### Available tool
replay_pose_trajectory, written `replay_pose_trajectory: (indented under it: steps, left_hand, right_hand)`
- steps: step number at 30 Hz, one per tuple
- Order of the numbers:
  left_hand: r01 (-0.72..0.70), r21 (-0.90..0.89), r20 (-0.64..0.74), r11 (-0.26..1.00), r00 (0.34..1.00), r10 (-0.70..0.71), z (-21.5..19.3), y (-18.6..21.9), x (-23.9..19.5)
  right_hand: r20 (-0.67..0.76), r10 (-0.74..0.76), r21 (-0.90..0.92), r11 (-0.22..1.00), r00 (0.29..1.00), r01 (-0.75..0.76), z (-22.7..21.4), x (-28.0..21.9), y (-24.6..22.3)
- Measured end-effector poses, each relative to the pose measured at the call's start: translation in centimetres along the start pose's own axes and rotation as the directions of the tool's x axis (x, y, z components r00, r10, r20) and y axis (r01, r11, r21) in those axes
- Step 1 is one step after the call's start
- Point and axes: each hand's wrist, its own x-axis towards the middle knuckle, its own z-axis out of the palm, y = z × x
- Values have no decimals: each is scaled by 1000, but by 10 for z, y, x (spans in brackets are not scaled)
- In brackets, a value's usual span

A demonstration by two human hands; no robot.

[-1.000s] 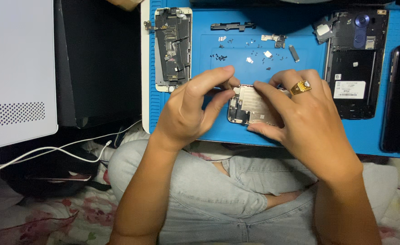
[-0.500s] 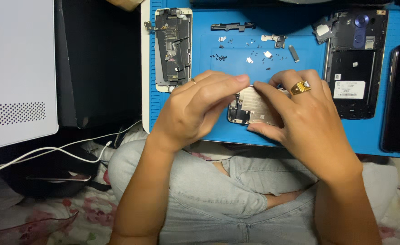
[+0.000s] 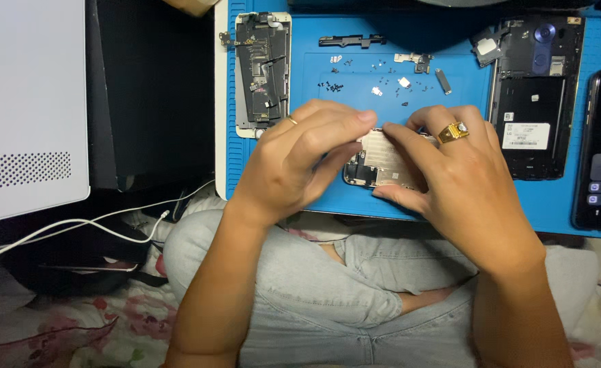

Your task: The person uses a screwdriver to remove screws from the back of a disassembled smartphone. They then peel off a metal shielding plate and place it aside, continuing to remove additional screws from the phone's interior.

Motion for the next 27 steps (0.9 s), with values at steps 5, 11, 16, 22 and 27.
replay_pose_trajectory:
  steps: [5,11,16,22,27]
  left_hand:
    - [-14,110,-3,994,1000,15,-3,-4,-3]
    - [32,21,21,999,999,-33,-3,0,0]
    - [0,68,6,998,1000,-1,-4,-2,-1]
    - [23,65,32,998,999,-25,-3,-1,-3]
    - [30,21,30,999,999,-30,-4,0,-2]
  right_hand:
    - [3,-5,-6,1000,1000,5,0,1,0]
    - [-8,-22,-19,1000,1000,22,-4,2,-4]
    - [-16,-24,-33,999,1000,23,-4,2,-4]
    - [-5,8,-9,1000,1000,-8,-6,2,-7]
    - [-5,5,-1,1000,1000,-5,-6,2,-7]
